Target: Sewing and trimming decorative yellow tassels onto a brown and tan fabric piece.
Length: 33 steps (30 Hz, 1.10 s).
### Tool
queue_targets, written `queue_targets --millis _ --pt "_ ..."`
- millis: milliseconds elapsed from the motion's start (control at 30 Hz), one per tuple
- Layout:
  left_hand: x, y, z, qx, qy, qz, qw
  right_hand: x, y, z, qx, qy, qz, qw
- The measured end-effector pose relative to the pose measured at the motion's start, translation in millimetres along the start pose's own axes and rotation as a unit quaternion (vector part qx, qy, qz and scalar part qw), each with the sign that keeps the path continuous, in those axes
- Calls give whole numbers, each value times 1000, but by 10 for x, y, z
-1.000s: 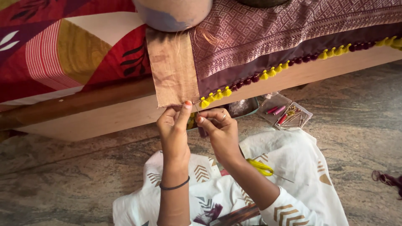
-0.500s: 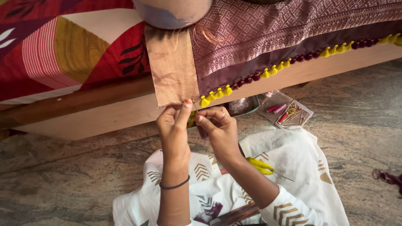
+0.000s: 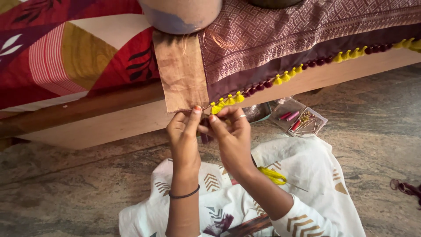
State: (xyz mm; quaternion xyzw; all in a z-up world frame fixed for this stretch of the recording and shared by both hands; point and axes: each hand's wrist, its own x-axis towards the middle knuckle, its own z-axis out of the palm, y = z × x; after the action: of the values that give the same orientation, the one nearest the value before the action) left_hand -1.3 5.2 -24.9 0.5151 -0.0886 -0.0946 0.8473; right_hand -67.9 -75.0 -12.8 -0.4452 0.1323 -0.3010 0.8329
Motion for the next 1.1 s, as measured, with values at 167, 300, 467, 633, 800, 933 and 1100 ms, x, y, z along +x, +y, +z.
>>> queue_targets --millis 167,300,467,633,800,933,1100 --pt "34 25 66 -12 -26 20 999 78 -537 174 -347 1 -254 903" --pt "-73 167 229 45 -32 97 994 290 -733 148 -515 -69 -377 767" --pt "-252 305 453 122 -31 338 933 144 -850 45 -484 -82 -406 770" --pt "-133 251 353 308 -54 379 871 171 -940 85 -468 -94 -440 761" --pt "-4 206 359 196 -67 236 950 481 -984 187 -405 -176 -284 851" --pt "64 245 425 3 -103 145 984 593 -1071 287 -369 -245 -265 856" --pt "64 164 431 39 -64 153 985 782 -902 238 -245 -253 -142 925"
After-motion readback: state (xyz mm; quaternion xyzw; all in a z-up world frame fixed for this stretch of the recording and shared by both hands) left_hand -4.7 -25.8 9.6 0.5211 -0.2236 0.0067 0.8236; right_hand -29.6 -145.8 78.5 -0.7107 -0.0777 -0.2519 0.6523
